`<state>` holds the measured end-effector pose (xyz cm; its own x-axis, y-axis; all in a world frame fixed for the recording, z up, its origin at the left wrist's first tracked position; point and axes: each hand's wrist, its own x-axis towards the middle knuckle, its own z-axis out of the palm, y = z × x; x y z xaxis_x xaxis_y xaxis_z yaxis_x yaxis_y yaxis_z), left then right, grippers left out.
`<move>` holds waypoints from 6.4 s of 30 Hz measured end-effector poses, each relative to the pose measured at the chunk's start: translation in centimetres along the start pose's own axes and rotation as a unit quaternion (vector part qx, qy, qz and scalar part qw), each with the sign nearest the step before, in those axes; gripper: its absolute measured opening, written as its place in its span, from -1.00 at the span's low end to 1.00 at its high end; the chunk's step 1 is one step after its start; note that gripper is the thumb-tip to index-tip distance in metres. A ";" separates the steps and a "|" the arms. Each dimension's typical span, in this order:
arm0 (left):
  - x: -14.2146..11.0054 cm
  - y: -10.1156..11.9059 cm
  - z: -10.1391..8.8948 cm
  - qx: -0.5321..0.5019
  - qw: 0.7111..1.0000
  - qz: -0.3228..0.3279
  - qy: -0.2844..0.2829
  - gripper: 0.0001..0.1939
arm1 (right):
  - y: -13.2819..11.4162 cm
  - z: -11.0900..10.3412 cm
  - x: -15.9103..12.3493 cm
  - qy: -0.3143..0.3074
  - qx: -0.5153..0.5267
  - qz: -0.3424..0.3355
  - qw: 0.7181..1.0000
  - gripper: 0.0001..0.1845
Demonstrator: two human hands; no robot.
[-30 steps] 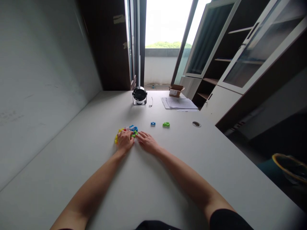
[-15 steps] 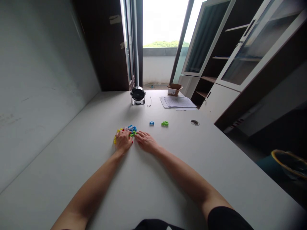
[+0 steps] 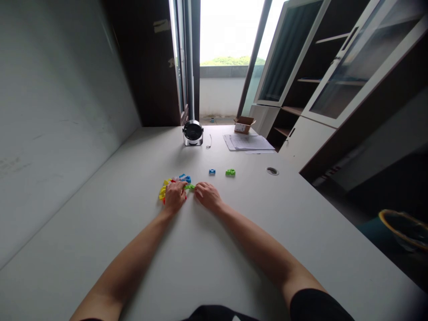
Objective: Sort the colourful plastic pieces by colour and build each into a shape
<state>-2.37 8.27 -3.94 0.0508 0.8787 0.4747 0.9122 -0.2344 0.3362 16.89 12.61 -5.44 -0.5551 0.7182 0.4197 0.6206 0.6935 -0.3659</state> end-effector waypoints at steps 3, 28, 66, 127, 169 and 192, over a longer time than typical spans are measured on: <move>0.0 0.2 0.0 -0.029 0.999 0.030 -0.001 -0.69 | 0.0 -0.2 0.0 0.014 0.013 -0.006 1.000 -0.83; -0.1 0.4 0.1 -0.085 0.992 0.088 0.030 -0.72 | -0.4 -0.7 -0.1 0.110 0.066 -0.039 0.991 -0.94; -0.2 0.5 -0.1 -0.095 0.992 0.081 0.016 -0.76 | -0.3 -0.9 -0.1 0.109 0.087 -0.052 0.989 -0.91; -0.2 0.8 -0.8 -0.132 0.985 0.109 0.013 -0.80 | -0.1 -0.8 -0.3 0.135 0.133 -0.031 0.981 -0.84; -0.3 0.7 -0.5 -0.151 0.987 0.058 0.023 -0.83 | 0.3 -0.3 -0.3 0.150 0.161 0.007 0.975 -0.87; -0.2 0.6 -0.5 -0.103 0.992 0.065 0.029 -0.84 | -0.1 -0.7 -0.3 0.138 0.166 -0.010 0.976 -0.91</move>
<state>-2.03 7.73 -3.40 0.1333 0.8120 0.5683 0.7968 -0.4288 0.4258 17.32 12.31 -4.96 -0.3666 0.6934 0.6203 0.3725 0.7204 -0.5850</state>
